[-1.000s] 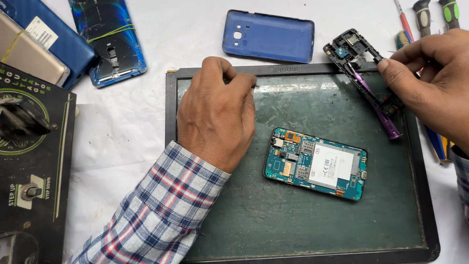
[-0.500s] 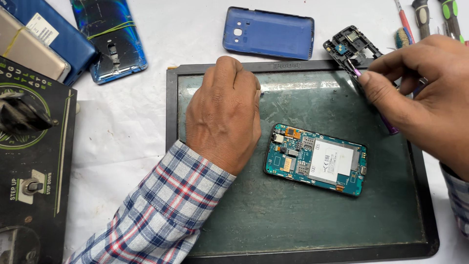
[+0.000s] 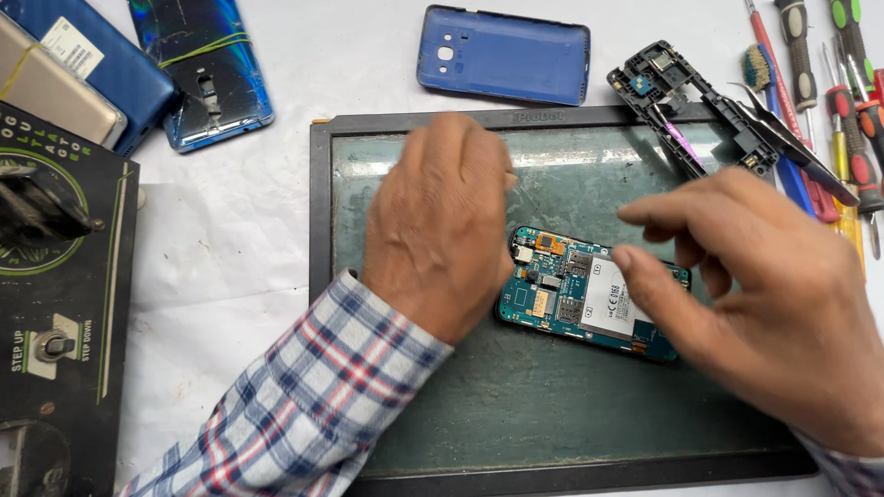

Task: The person uses a small screwdriver to unscrew the back of a smartphone, then removes the back cover and lifts out the internal frame. They work on the exposed circuit board, using tweezers to handle a small flex cable and small components, and hold the frame while continuing to work on it.

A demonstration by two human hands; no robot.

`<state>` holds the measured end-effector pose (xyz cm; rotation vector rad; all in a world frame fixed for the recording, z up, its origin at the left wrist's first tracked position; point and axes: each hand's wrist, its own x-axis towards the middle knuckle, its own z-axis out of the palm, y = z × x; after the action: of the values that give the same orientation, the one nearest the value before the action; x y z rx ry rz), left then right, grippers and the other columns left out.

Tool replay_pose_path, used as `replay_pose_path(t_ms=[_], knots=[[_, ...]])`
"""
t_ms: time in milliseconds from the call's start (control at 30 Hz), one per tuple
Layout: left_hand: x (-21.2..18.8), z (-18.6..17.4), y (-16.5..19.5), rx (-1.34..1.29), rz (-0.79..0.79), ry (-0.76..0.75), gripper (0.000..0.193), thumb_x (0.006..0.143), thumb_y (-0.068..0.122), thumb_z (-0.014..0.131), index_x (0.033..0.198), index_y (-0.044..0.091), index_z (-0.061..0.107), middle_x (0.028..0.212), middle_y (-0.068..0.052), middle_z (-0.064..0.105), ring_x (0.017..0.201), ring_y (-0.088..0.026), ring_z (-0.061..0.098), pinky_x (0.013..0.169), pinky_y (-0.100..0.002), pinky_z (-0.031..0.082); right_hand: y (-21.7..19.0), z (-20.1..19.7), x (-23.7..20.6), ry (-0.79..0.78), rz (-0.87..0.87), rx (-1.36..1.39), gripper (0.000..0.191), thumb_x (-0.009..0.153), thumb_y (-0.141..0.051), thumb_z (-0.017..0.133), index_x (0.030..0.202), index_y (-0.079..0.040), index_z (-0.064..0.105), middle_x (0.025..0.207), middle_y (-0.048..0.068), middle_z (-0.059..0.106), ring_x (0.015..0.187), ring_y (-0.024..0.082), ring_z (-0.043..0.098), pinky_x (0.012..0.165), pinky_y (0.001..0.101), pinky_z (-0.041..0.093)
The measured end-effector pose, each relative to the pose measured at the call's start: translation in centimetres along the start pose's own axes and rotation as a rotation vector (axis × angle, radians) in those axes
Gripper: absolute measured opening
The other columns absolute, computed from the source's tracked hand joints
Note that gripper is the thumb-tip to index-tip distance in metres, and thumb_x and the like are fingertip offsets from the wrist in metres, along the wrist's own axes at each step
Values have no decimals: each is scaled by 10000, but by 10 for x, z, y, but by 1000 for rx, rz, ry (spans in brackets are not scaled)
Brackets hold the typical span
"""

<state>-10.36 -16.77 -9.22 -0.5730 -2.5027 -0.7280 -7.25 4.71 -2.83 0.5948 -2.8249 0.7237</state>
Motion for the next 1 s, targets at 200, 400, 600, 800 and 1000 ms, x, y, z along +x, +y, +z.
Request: replay_pose_path(t_ms=[200,400,600,800,1000], knots=[[-8,-9,21,-600,11,-72,158,1008,16,661,1091,46,531,956,-90,633,894,-231,674,749,-378,547,7,14,-21,108,-128,105,314,840,-31,792,1136,2,692,962,102,673,655,102,579,549,236,463],[-13,-9,24,-829,-8,-116,278,975,48,709,1156,70,500,991,-75,690,911,-219,758,756,-340,605,16,18,-23,155,-194,67,341,859,-3,815,1169,26,677,975,124,670,675,109,590,562,248,471],[-18,-7,25,-800,95,-87,307,1016,77,741,1161,79,470,981,-46,685,941,-178,763,778,-299,614,23,16,-29,72,-302,53,252,910,26,776,1141,4,677,1019,133,665,727,112,607,598,237,497],[-25,-1,17,-810,-64,-25,266,985,149,709,1167,79,528,930,-3,666,749,-80,660,610,-240,519,28,20,-35,76,-338,-19,173,928,7,726,1080,47,652,1016,157,647,730,144,592,585,242,496],[-22,4,10,-789,88,115,147,1084,132,657,1179,80,557,1020,-1,664,819,-27,702,576,-179,534,28,20,-32,66,-380,-27,111,955,2,694,1005,69,620,980,172,633,710,151,584,588,255,496]])
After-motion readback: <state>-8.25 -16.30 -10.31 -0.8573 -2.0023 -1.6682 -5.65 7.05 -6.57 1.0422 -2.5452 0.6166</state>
